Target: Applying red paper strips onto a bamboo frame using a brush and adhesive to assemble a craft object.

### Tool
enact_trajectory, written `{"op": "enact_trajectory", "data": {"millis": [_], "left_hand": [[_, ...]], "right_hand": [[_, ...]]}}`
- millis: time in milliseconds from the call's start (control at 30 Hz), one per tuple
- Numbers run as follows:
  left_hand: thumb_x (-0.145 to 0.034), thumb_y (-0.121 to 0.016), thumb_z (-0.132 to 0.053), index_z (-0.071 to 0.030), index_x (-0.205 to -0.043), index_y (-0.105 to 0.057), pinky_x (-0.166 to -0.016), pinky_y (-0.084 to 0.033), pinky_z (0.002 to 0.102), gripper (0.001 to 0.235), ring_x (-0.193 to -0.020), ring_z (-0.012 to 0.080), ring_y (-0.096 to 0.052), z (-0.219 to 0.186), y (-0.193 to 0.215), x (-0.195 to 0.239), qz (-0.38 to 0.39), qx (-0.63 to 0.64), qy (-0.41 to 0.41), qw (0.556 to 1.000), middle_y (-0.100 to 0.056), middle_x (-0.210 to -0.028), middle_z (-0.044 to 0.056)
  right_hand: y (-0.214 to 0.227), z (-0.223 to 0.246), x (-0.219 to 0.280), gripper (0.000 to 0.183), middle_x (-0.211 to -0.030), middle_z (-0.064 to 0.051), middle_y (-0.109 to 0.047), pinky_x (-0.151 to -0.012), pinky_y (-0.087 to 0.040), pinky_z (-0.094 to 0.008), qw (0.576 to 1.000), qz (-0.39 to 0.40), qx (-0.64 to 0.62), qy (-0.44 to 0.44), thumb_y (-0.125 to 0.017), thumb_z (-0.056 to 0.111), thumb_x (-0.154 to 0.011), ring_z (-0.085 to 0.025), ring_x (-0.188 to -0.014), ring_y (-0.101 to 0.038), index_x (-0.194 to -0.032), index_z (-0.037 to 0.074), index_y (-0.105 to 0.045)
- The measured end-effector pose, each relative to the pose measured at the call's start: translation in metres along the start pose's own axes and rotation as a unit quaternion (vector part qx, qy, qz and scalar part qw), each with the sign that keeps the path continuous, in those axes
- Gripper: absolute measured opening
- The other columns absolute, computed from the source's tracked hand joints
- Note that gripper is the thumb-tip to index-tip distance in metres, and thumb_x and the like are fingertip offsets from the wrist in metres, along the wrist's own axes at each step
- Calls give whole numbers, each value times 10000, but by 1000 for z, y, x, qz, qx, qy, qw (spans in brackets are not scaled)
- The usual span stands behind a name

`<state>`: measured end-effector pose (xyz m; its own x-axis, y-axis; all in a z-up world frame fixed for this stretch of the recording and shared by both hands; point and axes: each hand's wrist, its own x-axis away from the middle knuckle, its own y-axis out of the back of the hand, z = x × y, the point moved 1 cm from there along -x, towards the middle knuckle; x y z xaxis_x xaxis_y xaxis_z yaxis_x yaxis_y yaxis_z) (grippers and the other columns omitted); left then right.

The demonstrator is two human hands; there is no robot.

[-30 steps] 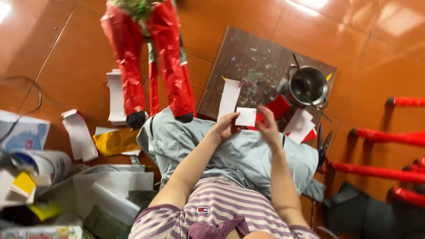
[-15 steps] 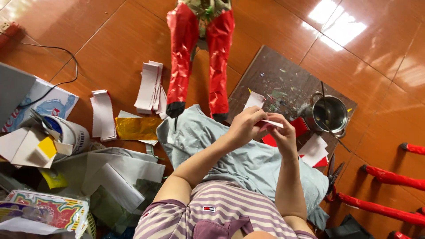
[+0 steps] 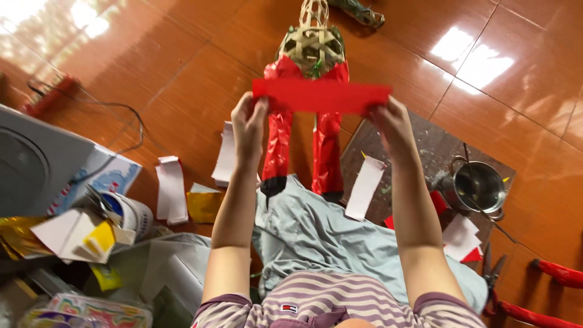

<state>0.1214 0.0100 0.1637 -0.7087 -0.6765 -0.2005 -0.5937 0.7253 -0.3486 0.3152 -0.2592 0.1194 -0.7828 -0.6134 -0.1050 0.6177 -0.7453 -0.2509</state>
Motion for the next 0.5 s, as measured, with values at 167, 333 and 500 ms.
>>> {"op": "enact_trajectory", "data": {"millis": [167, 333, 500], "left_hand": [[-1086, -573, -266, -16, -886, -698, -624, -404, 204, 344, -687, 55, -493, 50, 19, -71, -48, -35, 10, 998, -633, -778, -23], [-1135, -562, -308, -16, -875, -598, -571, -325, 234, 393, -661, 53, -348, 108, 39, -94, -65, -115, -12, 991, -463, -741, -56], [-1085, -568, -227, -7, -973, -682, -632, -451, 213, 272, -710, 42, -496, 105, 31, -87, -88, -131, -16, 987, -613, -806, -34]], "right_hand": [[-43, -5, -65, 267, -996, -32, -759, -742, -574, -281, 995, -83, -9, 46, -560, 249, -1089, -115, -844, -704, -1130, 38, -719], [-51, -29, -69, 254, -927, 10, -719, -740, -556, -258, 990, -137, 3, 31, -548, 245, -1086, -69, -801, -654, -1040, 52, -706], [-50, -42, -64, 211, -920, 0, -695, -807, -559, -272, 987, -162, -10, 6, -566, 208, -1082, -80, -821, -632, -992, 52, -674]]}}
